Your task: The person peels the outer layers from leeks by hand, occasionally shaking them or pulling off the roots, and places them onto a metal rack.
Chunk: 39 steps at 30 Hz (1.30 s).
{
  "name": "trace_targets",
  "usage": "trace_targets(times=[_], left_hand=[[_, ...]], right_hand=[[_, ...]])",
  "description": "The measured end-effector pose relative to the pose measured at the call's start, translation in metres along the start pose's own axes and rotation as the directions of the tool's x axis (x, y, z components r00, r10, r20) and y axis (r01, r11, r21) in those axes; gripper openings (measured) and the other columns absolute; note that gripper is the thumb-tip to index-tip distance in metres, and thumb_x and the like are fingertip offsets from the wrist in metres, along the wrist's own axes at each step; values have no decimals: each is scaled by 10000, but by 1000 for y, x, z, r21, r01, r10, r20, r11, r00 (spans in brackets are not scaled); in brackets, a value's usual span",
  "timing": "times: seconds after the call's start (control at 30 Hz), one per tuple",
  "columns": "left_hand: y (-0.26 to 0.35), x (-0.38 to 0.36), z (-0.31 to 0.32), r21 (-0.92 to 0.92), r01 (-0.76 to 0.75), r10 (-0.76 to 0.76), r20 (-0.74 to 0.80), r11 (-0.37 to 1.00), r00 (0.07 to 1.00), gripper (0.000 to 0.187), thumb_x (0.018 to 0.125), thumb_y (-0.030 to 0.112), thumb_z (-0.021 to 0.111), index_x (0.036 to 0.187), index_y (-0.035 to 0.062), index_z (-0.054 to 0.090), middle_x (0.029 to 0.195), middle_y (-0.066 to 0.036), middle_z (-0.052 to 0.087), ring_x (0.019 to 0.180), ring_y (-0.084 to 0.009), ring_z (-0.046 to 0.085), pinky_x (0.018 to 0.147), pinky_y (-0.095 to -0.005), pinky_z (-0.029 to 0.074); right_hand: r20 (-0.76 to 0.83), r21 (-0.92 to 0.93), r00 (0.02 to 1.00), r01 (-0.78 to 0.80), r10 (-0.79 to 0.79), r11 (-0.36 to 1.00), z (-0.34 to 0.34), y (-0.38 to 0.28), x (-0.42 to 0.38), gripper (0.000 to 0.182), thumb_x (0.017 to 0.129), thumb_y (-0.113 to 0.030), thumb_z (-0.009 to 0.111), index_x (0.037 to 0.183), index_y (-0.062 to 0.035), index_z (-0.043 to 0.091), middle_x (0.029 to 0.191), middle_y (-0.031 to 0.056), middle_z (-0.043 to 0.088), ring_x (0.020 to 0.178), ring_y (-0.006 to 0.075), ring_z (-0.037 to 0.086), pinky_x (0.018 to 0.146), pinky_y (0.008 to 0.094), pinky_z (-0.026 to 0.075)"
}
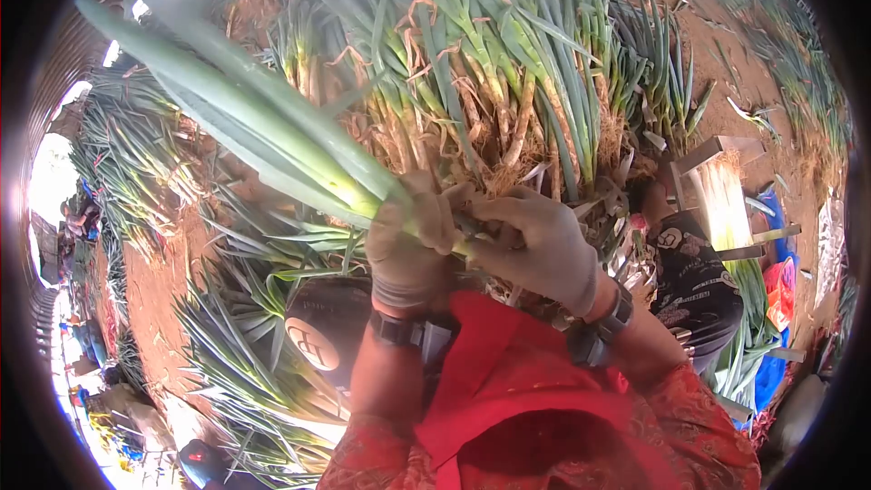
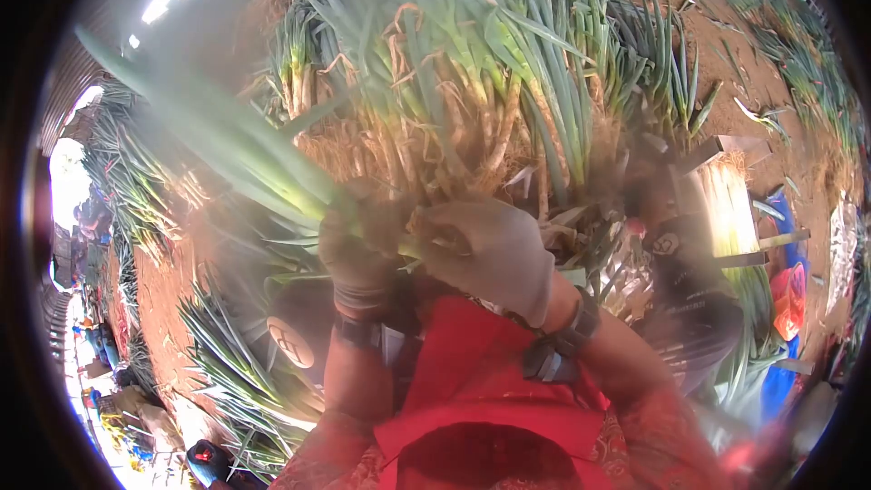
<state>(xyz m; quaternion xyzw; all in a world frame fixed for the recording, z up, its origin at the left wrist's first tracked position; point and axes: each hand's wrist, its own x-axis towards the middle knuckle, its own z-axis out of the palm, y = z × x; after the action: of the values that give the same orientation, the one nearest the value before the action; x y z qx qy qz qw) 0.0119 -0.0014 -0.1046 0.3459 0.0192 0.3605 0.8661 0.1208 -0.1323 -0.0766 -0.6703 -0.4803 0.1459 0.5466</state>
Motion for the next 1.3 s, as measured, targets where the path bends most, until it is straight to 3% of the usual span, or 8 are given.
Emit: trace_targets(times=[0.17, 0.33, 0.43, 0.63, 0.83, 0.93, 1.1, 1.3], left_hand=[[-17, -3, -9, -112, 93, -84, 78, 989, 993, 370, 874, 312, 629, 1013, -26, 574, 608, -20, 515, 561, -162, 541, 889, -394, 489], [-47, -23, -48, 323, 173, -170, -37, 930, 985, 453, 830, 260, 654, 1080, -107, 565, 663, -89, 581, 612, -207, 581, 802, -361, 503], [-28, -16, -24, -26, 221, -220, 46, 975, 975, 463, 843, 242, 619, 1118, -125, 558, 689, -103, 596, 616, -220, 579, 808, -351, 494], [-18, -9, -17, 0, 44, -43, 14, 999, 999, 381, 887, 294, 549, 1059, -43, 596, 615, -38, 527, 554, -174, 541, 866, -400, 503], [17, 0, -20, -45, -109, 106, -54, 993, 993, 354, 911, 340, 549, 1025, 10, 611, 558, -10, 453, 458, -136, 438, 843, -416, 504], [21, 0, -33, -95, -142, 143, 7, 985, 990, 338, 910, 342, 552, 1034, 31, 602, 678, 7, 447, 569, -126, 419, 861, -417, 454], [10, 0, -7, 53, -130, 135, -107, 990, 985, 428, 917, 334, 561, 1206, 20, 535, 844, 13, 429, 754, -125, 441, 888, -405, 417], [-3, 1, 9, 54, -42, 49, -141, 998, 989, 355, 991, 221, 495, 1277, 10, 487, 819, 0, 431, 762, -120, 458, 983, -399, 426]], right_hand=[[230, -199, 963, 191, -143, 961, 2, 5, 10, 232, 751, -200, 789, 791, 7, 694, 744, 140, 648, 639, 320, 640, 587, 376, 521], [284, -458, 959, 121, 16, 881, 1, -4, 2, 228, 790, -228, 757, 777, -7, 701, 693, 170, 630, 615, 316, 636, 563, 377, 503], [215, -143, 968, -100, 130, 985, 2, 0, 0, 218, 834, -203, 715, 832, 14, 697, 673, 150, 636, 572, 228, 619, 568, 331, 493], [103, 66, 909, -412, 405, 909, 4, 29, -23, 216, 906, -150, 598, 986, 41, 659, 721, 82, 646, 665, 95, 590, 608, 282, 492], [-287, -195, 813, -568, 508, 799, -36, 116, -67, 173, 869, -136, 629, 947, 13, 669, 832, 166, 691, 750, 304, 682, 688, 400, 525], [-296, -782, 892, -431, 341, 450, -70, 165, -94, 170, 858, -151, 648, 941, -4, 674, 897, 176, 681, 808, 356, 666, 707, 455, 513], [-86, -304, 990, 77, -108, 950, -43, 57, -26, 268, 754, -152, 783, 962, -25, 672, 972, 126, 642, 829, 285, 644, 731, 373, 521], [38, -356, 921, 374, -387, 856, 14, 11, 13, 202, 717, -131, 785, 884, -63, 695, 881, 106, 644, 779, 280, 634, 671, 383, 506]])
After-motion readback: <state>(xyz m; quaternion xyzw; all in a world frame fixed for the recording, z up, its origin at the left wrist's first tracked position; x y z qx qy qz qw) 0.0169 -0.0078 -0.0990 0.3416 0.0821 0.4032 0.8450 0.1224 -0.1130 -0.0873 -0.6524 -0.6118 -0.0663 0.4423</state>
